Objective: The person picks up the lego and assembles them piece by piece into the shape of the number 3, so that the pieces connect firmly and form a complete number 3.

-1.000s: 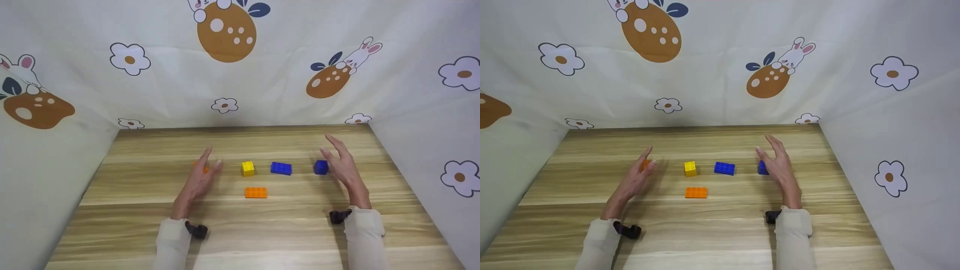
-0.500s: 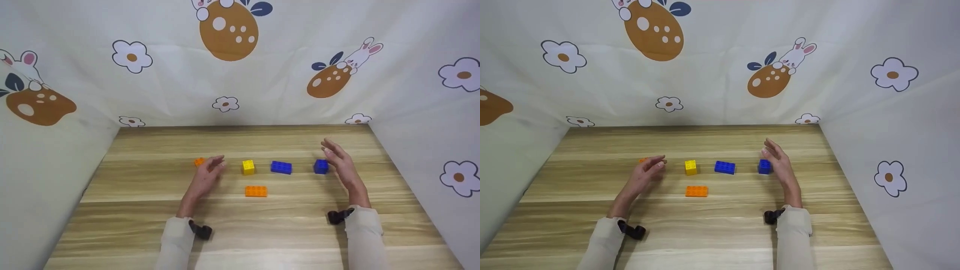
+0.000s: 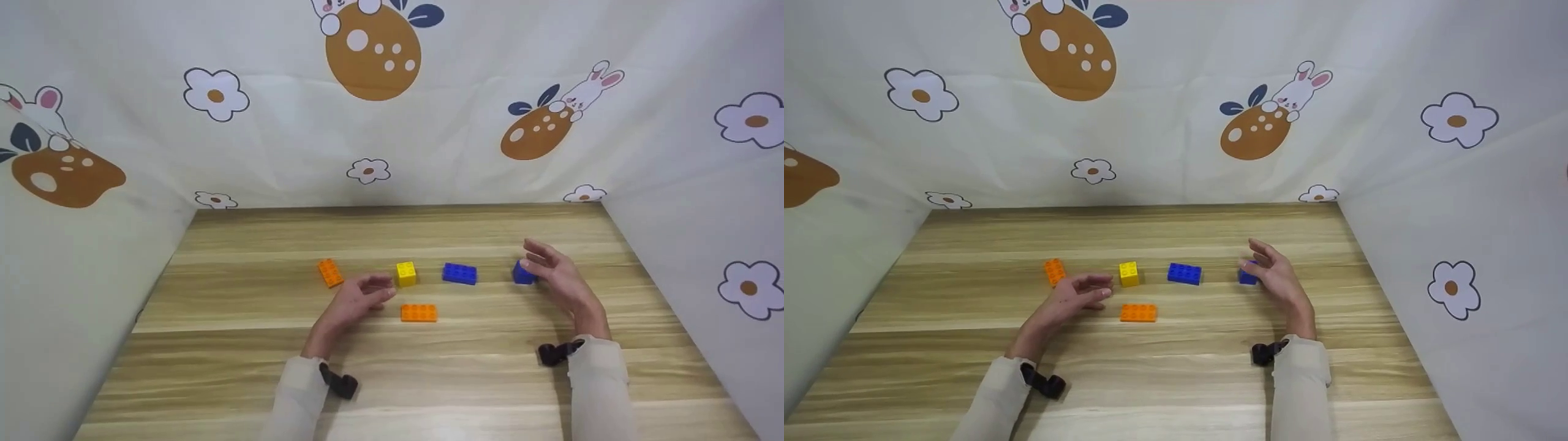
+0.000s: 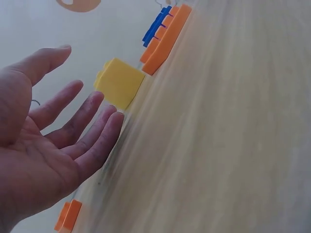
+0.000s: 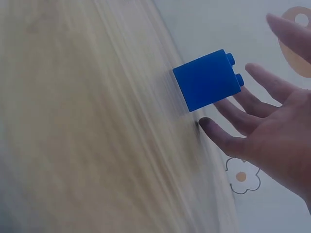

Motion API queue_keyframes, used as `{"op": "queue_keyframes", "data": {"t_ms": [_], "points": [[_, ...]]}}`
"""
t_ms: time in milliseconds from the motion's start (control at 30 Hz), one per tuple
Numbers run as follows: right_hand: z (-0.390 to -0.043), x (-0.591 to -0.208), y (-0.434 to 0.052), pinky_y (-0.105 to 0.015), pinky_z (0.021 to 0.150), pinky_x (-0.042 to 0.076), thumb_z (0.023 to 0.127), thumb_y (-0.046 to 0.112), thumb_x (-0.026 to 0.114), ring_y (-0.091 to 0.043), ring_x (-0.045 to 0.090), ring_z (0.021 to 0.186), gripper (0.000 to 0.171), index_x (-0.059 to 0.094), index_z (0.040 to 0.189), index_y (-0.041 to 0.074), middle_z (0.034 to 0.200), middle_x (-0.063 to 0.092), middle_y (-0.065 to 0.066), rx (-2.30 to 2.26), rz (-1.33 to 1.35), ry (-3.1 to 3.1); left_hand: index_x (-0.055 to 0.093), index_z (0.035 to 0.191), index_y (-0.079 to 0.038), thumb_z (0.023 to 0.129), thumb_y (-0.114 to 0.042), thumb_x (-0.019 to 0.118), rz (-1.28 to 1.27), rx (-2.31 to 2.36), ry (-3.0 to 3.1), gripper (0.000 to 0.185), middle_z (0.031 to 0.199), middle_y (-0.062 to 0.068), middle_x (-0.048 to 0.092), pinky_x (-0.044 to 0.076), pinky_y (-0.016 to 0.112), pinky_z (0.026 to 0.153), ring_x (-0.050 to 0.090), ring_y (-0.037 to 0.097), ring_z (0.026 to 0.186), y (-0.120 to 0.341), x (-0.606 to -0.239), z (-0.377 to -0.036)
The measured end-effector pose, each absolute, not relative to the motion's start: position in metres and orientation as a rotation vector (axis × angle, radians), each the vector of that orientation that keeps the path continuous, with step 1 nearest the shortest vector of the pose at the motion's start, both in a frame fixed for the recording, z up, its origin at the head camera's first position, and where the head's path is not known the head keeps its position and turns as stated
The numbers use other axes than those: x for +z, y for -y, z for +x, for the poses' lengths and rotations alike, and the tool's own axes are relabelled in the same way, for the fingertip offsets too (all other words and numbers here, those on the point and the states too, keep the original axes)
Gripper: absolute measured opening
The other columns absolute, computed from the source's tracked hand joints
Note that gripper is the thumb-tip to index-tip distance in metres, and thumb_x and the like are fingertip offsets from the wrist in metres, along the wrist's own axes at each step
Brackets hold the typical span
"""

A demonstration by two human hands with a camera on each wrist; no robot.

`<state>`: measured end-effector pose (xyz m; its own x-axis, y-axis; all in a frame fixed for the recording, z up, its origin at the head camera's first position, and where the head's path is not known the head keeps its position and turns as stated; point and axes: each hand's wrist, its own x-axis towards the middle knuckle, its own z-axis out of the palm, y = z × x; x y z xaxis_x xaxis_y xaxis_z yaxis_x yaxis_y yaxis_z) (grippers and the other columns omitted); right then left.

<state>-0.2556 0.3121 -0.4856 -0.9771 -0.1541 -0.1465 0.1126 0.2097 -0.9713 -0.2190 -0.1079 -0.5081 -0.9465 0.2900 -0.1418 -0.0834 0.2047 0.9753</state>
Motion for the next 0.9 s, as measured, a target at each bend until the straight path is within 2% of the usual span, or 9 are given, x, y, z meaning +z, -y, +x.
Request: {"op": "queue_keyframes", "data": {"t_ms": [100,267,433,533,633,733,800,900], "points": [[-0.256,-0.487,-0.314,-0.050,0.125,0.022,0.095,0.031,0.069,-0.037,0.023,0.153,0.082,0.023,0.158,0.005,0.166,0.023,-0.018,-1.754,-0.041,-2.307,0.061,0.134,-0.008,0.090,-0.034,0.075,0.211,1.746,-2.215,0.052,0.134,0.013,0.063,0.058,0.036,0.093,0.064,0.025,0.117,0.104,-0.508,-0.219],[-0.257,-0.491,-0.317,-0.051,0.123,0.026,0.092,0.035,0.073,-0.038,0.028,0.151,0.085,0.026,0.158,0.009,0.165,0.027,-0.016,-1.599,-0.038,-2.382,0.062,0.133,-0.010,0.089,-0.031,0.076,0.239,1.644,-2.236,0.050,0.132,0.012,0.066,0.056,0.037,0.097,0.063,0.025,0.120,0.098,-0.508,-0.218],[-0.258,-0.493,-0.316,-0.052,0.123,0.025,0.091,0.026,0.074,-0.040,0.030,0.149,0.083,0.028,0.157,0.006,0.162,0.030,-0.020,-1.574,-0.059,-2.412,0.059,0.137,-0.011,0.086,-0.029,0.079,0.274,1.590,-2.234,0.058,0.134,0.010,0.065,0.051,0.042,0.105,0.061,0.026,0.123,0.093,-0.506,-0.216],[-0.259,-0.493,-0.315,-0.048,0.122,0.029,0.090,0.022,0.075,-0.040,0.035,0.146,0.080,0.031,0.156,0.004,0.159,0.035,-0.023,-1.548,-0.078,-2.453,0.056,0.141,-0.013,0.084,-0.026,0.082,0.302,1.564,-2.239,0.064,0.137,0.009,0.062,0.048,0.045,0.109,0.059,0.026,0.125,0.090,-0.505,-0.215],[-0.259,-0.493,-0.311,-0.031,0.111,0.040,0.091,0.021,0.075,-0.038,0.042,0.140,0.077,0.035,0.154,0.003,0.155,0.042,-0.025,-1.519,-0.074,-2.488,0.054,0.142,-0.012,0.082,-0.021,0.083,0.338,1.538,-2.254,0.067,0.137,0.009,0.062,0.045,0.046,0.112,0.057,0.027,0.126,0.086,-0.506,-0.214],[-0.260,-0.493,-0.309,-0.019,0.099,0.043,0.091,0.019,0.074,-0.038,0.046,0.135,0.074,0.037,0.153,0.001,0.151,0.046,-0.027,-1.500,-0.057,-2.512,0.056,0.141,-0.011,0.082,-0.017,0.083,0.364,1.507,-2.273,0.064,0.136,0.008,0.062,0.044,0.045,0.112,0.057,0.026,0.125,0.082,-0.508,-0.212],[-0.260,-0.493,-0.308,-0.022,0.101,0.043,0.091,0.017,0.074,-0.039,0.047,0.135,0.072,0.038,0.152,0.000,0.150,0.047,-0.028,-1.491,-0.038,-2.529,0.057,0.140,-0.011,0.083,-0.012,0.081,0.367,1.484,-2.283,0.061,0.137,0.008,0.063,0.045,0.044,0.111,0.057,0.025,0.124,0.081,-0.508,-0.211],[-0.260,-0.492,-0.309,-0.034,0.108,0.042,0.091,0.015,0.073,-0.040,0.046,0.135,0.068,0.042,0.150,0.000,0.149,0.047,-0.029,-1.475,-0.009,-2.550,0.059,0.139,-0.011,0.084,-0.006,0.078,0.376,1.463,-2.291,0.058,0.138,0.007,0.063,0.046,0.044,0.110,0.057,0.024,0.123,0.078,-0.508,-0.209]]}}
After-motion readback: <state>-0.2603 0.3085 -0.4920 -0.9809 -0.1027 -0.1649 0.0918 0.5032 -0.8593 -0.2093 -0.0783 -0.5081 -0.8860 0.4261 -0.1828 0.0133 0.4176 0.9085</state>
